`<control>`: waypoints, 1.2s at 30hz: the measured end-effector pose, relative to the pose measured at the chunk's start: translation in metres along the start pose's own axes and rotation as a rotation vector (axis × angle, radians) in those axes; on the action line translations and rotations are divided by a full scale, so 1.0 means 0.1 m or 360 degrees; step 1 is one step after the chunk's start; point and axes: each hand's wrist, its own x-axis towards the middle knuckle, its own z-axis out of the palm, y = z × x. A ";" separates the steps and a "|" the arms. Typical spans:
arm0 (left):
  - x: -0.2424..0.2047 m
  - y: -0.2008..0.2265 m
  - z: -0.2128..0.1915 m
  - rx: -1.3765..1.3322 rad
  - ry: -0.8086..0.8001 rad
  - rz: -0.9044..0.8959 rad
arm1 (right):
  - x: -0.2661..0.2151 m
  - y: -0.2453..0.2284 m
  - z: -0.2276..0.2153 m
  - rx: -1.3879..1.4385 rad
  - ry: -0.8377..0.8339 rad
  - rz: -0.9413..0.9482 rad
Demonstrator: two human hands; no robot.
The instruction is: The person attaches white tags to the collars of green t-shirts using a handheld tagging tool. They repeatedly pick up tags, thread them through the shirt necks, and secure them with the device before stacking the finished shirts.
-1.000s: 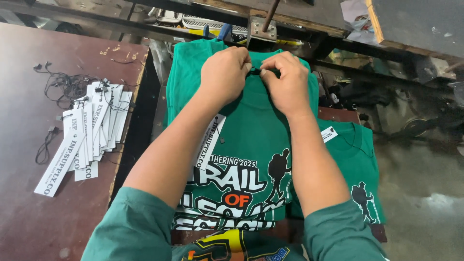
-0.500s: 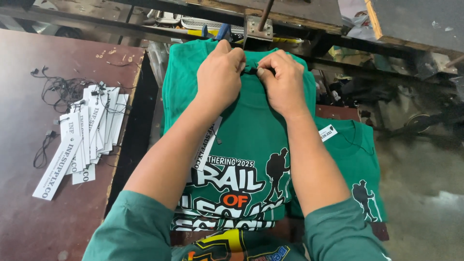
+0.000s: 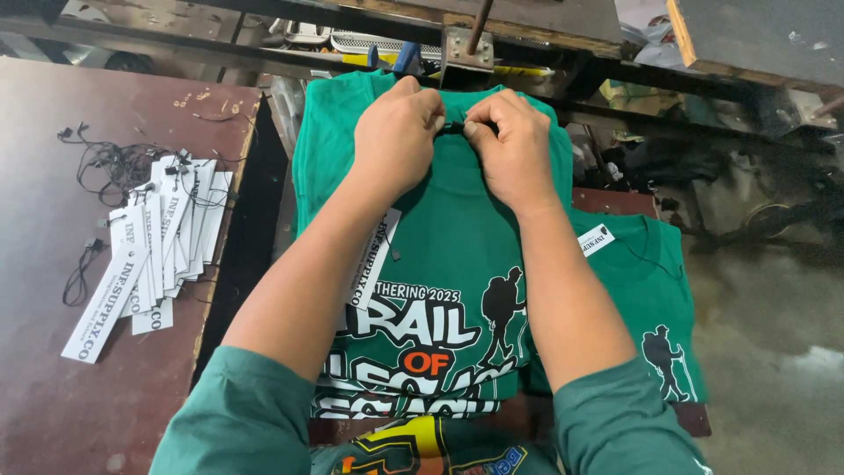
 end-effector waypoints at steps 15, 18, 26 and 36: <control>0.01 0.02 -0.02 0.0049 -0.0047 0.0006 | -0.02 0.04 0.03 -0.0146 -0.0010 0.0098; 0.00 0.01 -0.02 0.0046 -0.0020 0.0027 | -0.01 0.01 0.02 -0.0126 -0.0003 0.0089; 0.00 0.01 -0.02 0.0062 -0.0039 0.0008 | 0.00 -0.04 0.00 0.0025 0.0069 0.0013; 0.00 0.01 -0.06 -0.0048 -0.0039 -0.0002 | 0.00 -0.02 0.01 -0.0085 0.0010 0.0031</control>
